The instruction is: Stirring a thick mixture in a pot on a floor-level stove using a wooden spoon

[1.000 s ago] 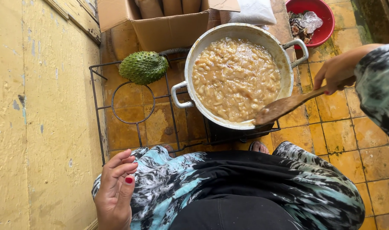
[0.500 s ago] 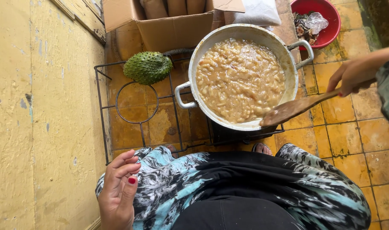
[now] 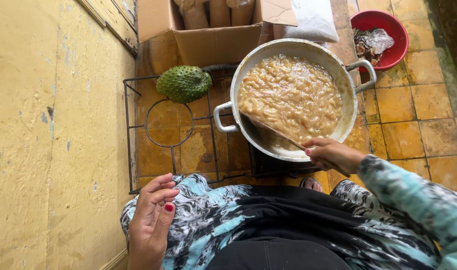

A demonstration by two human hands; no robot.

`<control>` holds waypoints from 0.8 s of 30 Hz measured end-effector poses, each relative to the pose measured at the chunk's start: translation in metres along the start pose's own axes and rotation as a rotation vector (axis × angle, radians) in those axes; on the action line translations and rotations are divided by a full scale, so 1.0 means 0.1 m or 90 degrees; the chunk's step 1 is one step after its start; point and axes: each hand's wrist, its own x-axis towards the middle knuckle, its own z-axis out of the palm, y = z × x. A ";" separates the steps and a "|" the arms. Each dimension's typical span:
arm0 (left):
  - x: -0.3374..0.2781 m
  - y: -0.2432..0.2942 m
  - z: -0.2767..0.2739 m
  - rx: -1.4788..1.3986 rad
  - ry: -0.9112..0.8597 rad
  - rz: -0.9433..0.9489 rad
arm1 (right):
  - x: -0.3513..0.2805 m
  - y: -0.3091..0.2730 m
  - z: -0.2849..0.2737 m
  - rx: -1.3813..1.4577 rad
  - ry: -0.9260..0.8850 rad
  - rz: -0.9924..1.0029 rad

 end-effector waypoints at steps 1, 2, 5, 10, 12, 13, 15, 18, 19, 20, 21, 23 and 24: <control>0.00 0.00 0.01 0.001 0.001 0.005 | 0.02 -0.04 0.04 0.000 0.001 -0.005; -0.01 -0.01 0.02 -0.001 0.003 0.006 | 0.03 -0.08 0.09 0.069 0.019 -0.006; -0.02 -0.02 0.00 -0.009 0.012 0.018 | 0.05 -0.04 -0.03 0.153 0.028 -0.052; -0.02 -0.08 -0.03 -0.020 0.009 0.020 | -0.49 -0.13 -0.42 0.137 0.062 -0.091; -0.02 -0.06 -0.02 -0.016 0.005 0.017 | -0.77 -0.25 -0.56 0.015 0.070 -0.062; -0.02 -0.05 -0.02 -0.018 0.002 0.017 | -0.81 -0.24 -0.73 0.017 0.072 -0.061; -0.03 -0.02 -0.01 -0.019 0.003 0.010 | -0.87 -0.23 -1.07 -0.156 0.081 0.059; -0.05 -0.02 -0.01 -0.022 -0.001 0.018 | -0.97 -0.31 -1.33 -0.242 0.055 0.160; -0.06 -0.02 -0.02 -0.022 0.000 0.018 | -0.96 -0.31 -1.36 -0.243 0.054 0.161; -0.07 -0.01 -0.02 -0.018 0.003 0.014 | -0.96 -0.31 -1.38 -0.299 0.073 0.201; -0.07 -0.01 -0.03 -0.015 0.007 0.009 | -0.96 -0.31 -1.40 -0.353 0.093 0.240; -0.08 -0.03 -0.05 -0.022 0.006 0.012 | -0.93 -0.35 -1.17 -0.380 0.110 0.242; -0.08 -0.04 -0.06 -0.029 0.004 0.015 | -0.91 -0.37 -1.05 -0.405 0.127 0.241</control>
